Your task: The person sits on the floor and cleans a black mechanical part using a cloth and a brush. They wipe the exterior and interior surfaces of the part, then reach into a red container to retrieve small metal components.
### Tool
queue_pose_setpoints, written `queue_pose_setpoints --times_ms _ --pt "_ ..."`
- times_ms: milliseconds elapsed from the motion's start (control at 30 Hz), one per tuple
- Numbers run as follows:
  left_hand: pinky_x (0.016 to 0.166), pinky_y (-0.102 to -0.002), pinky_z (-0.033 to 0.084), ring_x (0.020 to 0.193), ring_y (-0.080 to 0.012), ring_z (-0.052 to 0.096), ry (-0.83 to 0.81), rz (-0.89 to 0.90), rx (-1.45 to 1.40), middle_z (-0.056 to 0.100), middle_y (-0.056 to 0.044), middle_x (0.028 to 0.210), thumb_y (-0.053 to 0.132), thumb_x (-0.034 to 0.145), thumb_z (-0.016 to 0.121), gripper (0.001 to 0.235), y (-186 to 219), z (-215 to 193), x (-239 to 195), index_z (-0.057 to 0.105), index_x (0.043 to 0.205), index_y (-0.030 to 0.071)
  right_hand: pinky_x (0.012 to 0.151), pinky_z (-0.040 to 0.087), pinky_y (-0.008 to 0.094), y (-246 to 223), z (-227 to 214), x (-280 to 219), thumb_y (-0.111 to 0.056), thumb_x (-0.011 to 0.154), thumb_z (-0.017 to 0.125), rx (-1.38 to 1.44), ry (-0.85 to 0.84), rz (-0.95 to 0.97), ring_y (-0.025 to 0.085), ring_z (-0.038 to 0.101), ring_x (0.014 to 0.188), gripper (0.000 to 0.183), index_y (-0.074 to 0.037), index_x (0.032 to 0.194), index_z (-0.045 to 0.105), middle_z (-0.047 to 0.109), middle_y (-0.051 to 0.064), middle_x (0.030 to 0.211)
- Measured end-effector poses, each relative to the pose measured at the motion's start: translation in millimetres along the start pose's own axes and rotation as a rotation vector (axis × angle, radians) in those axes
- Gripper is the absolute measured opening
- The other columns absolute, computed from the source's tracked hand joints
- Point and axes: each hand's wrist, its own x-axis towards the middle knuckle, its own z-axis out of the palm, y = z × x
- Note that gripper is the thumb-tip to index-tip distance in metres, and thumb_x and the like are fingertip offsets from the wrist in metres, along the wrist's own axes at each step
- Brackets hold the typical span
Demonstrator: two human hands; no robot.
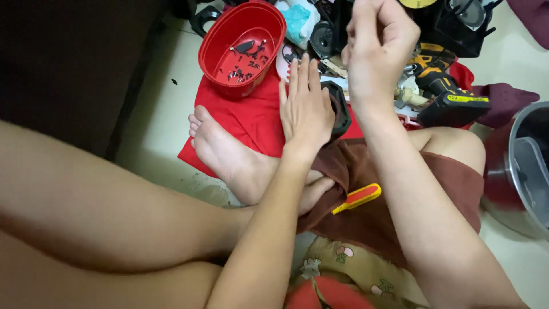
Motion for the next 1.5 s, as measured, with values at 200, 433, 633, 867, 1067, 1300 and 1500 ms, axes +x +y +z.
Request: queue_pose_setpoints --times_ms 200,433,633,867,1067,1300,1500 --pt "0.102 -0.049 0.028 0.129 -0.0325 0.028 -0.072 -0.072 0.084 0.039 -0.018 0.133 0.018 0.083 0.045 0.043 -6.2 11.3 -4.3 0.044 0.120 -0.004 0.031 0.021 0.023 74.1 -11.0 -8.6 -0.032 0.083 0.054 0.199 0.205 0.267 0.007 0.026 0.032 0.043 -0.015 0.049 0.034 0.030 -0.004 0.041" --pt "0.099 -0.049 0.032 0.122 -0.0333 0.037 -0.100 -0.118 0.040 0.043 -0.013 0.130 0.014 0.081 0.047 0.041 -4.7 7.5 -2.2 0.044 0.120 -0.001 0.030 0.018 0.023 63.3 -8.4 -2.2 -0.033 0.084 0.054 0.275 0.171 0.388 0.007 0.026 0.032 0.046 -0.016 0.048 0.030 0.026 -0.004 0.041" --pt "0.096 -0.047 0.034 0.117 -0.0330 0.041 -0.078 -0.136 0.022 0.046 -0.012 0.126 0.013 0.081 0.047 0.040 -3.2 5.1 -2.4 0.045 0.119 0.000 0.033 0.009 0.024 48.5 -14.8 -4.7 -0.036 0.079 0.059 0.421 0.156 0.263 0.008 0.013 0.036 0.051 -0.014 0.051 0.023 0.015 -0.003 0.046" --pt "0.090 -0.039 0.037 0.108 -0.0316 0.044 -0.022 -0.086 -0.012 0.050 -0.012 0.120 0.010 0.079 0.049 0.037 0.2 5.4 -3.1 0.048 0.115 -0.001 0.031 0.012 0.024 46.2 -34.5 -3.1 -0.037 0.086 0.052 0.272 0.157 0.329 0.007 0.016 0.032 0.051 -0.015 0.049 0.023 0.019 -0.004 0.042" --pt "0.093 -0.042 0.036 0.110 -0.0303 0.043 -0.106 -0.095 0.017 0.048 -0.011 0.121 0.014 0.083 0.044 0.037 -2.6 6.5 -1.9 0.046 0.118 0.002 0.027 0.016 0.023 61.3 -26.3 -22.9 -0.036 0.087 0.050 0.175 0.256 0.293 0.007 0.021 0.029 0.051 -0.017 0.047 0.025 0.020 -0.003 0.037" --pt "0.088 -0.041 0.038 0.102 -0.0321 0.045 -0.035 -0.030 -0.029 0.047 -0.014 0.122 0.012 0.078 0.051 0.039 0.1 -1.3 -6.0 0.047 0.115 -0.002 0.036 0.017 0.022 48.1 -40.9 -29.9 -0.029 0.094 0.043 0.155 0.122 0.214 0.007 0.021 0.036 0.050 -0.015 0.049 0.027 0.025 -0.003 0.044" --pt "0.104 -0.050 0.021 0.124 -0.0369 0.032 -0.232 -0.008 0.211 0.042 -0.017 0.130 0.031 0.078 0.049 0.054 -4.5 11.5 0.4 0.044 0.122 -0.002 0.038 0.021 0.020 40.6 -66.0 -64.6 -0.029 0.095 0.041 -0.090 0.271 0.359 0.005 0.022 0.042 0.047 -0.014 0.053 0.030 0.029 -0.004 0.048"
